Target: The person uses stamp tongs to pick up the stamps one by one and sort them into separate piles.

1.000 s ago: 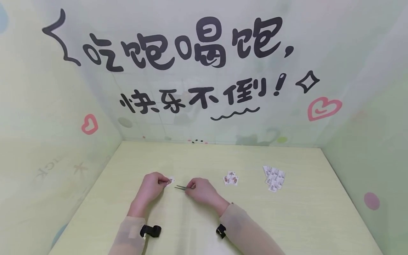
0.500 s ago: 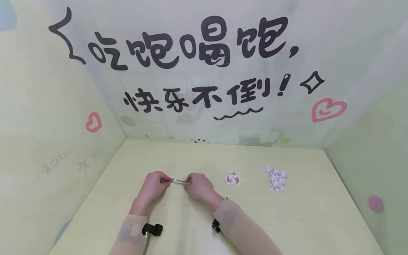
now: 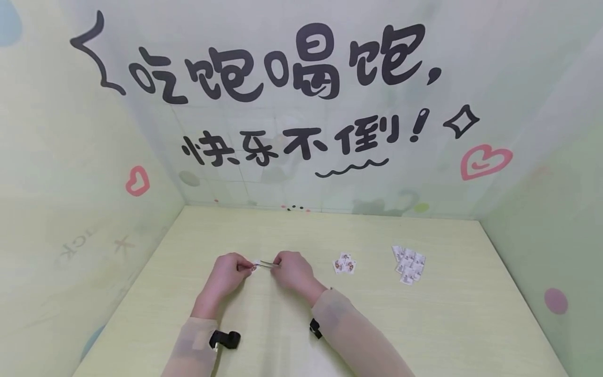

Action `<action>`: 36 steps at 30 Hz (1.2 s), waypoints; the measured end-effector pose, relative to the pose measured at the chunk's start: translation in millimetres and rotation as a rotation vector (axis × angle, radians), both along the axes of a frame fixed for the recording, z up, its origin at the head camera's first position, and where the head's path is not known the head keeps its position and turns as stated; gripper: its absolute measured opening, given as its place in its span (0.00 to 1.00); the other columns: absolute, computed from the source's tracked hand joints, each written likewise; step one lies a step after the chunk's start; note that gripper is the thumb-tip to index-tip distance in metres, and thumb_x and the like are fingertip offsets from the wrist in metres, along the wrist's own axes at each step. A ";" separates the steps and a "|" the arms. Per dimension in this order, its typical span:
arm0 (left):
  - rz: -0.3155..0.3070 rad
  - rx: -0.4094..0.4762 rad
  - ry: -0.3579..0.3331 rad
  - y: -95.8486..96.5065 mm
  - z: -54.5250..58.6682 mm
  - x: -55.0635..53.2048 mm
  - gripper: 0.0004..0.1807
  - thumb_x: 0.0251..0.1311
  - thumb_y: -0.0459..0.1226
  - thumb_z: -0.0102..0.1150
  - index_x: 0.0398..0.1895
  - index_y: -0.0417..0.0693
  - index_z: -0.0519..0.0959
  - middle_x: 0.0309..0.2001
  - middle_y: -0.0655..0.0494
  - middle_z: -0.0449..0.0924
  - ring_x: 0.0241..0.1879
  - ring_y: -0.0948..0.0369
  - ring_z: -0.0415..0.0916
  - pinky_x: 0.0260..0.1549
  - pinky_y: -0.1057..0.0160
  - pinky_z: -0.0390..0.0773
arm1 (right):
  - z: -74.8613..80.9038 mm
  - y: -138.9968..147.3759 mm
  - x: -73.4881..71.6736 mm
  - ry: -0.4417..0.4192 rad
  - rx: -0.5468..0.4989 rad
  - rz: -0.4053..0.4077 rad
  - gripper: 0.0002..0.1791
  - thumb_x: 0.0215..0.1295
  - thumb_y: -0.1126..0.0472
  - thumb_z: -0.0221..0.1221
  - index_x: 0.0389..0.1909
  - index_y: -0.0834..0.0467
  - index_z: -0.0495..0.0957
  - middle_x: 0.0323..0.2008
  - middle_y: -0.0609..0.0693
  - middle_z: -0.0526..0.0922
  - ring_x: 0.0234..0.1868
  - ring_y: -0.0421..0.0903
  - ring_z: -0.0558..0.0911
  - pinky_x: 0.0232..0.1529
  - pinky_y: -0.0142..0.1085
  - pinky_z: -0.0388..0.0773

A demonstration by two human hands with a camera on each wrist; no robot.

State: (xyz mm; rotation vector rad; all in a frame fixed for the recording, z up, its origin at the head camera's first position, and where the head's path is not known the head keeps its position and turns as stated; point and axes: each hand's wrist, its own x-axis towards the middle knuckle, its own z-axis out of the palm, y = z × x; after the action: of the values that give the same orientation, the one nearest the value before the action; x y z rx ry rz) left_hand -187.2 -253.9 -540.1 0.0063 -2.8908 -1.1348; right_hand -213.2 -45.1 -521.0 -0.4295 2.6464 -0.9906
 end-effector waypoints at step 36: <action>0.009 0.012 -0.014 -1.2 1.6 0.7 0.04 0.60 0.25 0.73 0.35 0.40 0.91 0.37 0.49 0.90 0.44 0.47 0.87 0.50 0.45 0.85 | 6.9 -11.6 -14.2 0.041 0.083 0.022 0.03 0.69 0.56 0.71 0.39 0.50 0.88 0.39 0.46 0.87 0.35 0.44 0.80 0.41 0.43 0.79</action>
State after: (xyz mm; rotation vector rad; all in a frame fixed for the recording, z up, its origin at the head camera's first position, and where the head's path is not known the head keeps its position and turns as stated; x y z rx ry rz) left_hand -186.4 -255.1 -538.5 0.0281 -2.8927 -1.1554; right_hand -227.4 -56.7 -514.1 -0.4640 2.7019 -0.8711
